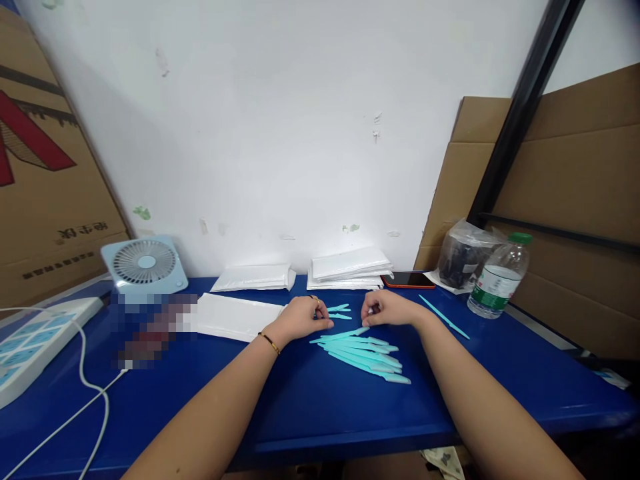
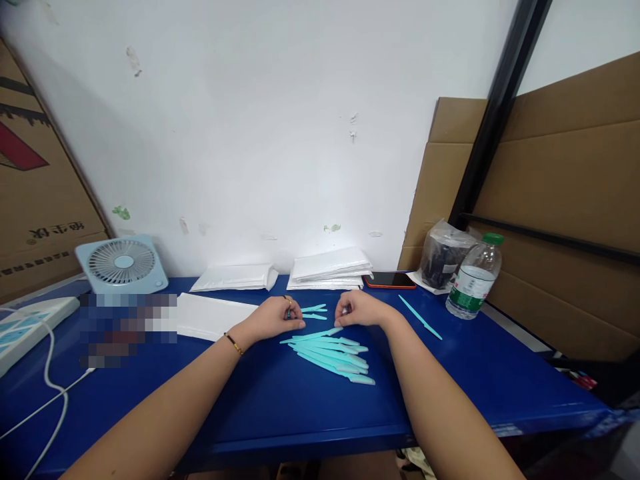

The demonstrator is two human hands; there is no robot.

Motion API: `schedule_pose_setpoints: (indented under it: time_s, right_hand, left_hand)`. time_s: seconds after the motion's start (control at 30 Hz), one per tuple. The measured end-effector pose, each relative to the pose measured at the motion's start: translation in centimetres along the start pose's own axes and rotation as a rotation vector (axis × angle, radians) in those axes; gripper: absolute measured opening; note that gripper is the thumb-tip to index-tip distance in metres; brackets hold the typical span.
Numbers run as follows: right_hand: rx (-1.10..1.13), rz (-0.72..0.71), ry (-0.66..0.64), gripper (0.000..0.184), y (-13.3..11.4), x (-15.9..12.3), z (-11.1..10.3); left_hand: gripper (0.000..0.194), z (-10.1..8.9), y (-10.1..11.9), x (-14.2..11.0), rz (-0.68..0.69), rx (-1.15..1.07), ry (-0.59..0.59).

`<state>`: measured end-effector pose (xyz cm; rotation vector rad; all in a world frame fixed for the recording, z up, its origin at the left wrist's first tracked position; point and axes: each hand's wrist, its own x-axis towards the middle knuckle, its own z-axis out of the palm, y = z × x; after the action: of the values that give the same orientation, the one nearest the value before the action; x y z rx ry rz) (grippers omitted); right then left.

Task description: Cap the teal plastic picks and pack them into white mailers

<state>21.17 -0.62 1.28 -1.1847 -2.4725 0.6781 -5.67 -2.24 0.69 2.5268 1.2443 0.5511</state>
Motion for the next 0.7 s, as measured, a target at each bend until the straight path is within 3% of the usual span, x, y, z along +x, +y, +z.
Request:
schedule_pose_setpoints:
  time_s: [0.1, 0.2, 0.3, 0.47, 0.57, 0.7]
  right_hand:
    - [-0.043, -0.029, -0.100, 0.029, -0.8, 0.4, 0.9]
    - [-0.055, -0.016, -0.139, 0.029, -0.9, 0.7, 1.3]
    - [-0.060, 0.019, -0.077, 0.028, -0.2, 0.7, 0.8]
    - [-0.045, 0.172, 0.157, 0.029, 1.0, -0.3, -1.1]
    - [-0.016, 0.147, 0.009, 0.033, 0.7, -1.0, -1.8]
    - [-0.053, 0.082, -0.261, 0.034, -0.4, -0.9, -0.9]
  left_hand:
    - [0.027, 0.4, 1.0, -0.2, 0.042, 0.000, -0.115]
    - [0.020, 0.5, 1.3, 0.0, 0.008, 0.053, -0.148]
    - [0.015, 0.1, 0.6, 0.3, -0.005, 0.157, -0.065]
    - [0.015, -0.4, -0.7, 0.5, -0.066, 0.160, 0.126]
    - [0.022, -0.2, -0.2, 0.3, -0.037, 0.096, 0.073]
    - [0.027, 0.1, 1.3, -0.2, 0.026, 0.033, -0.035]
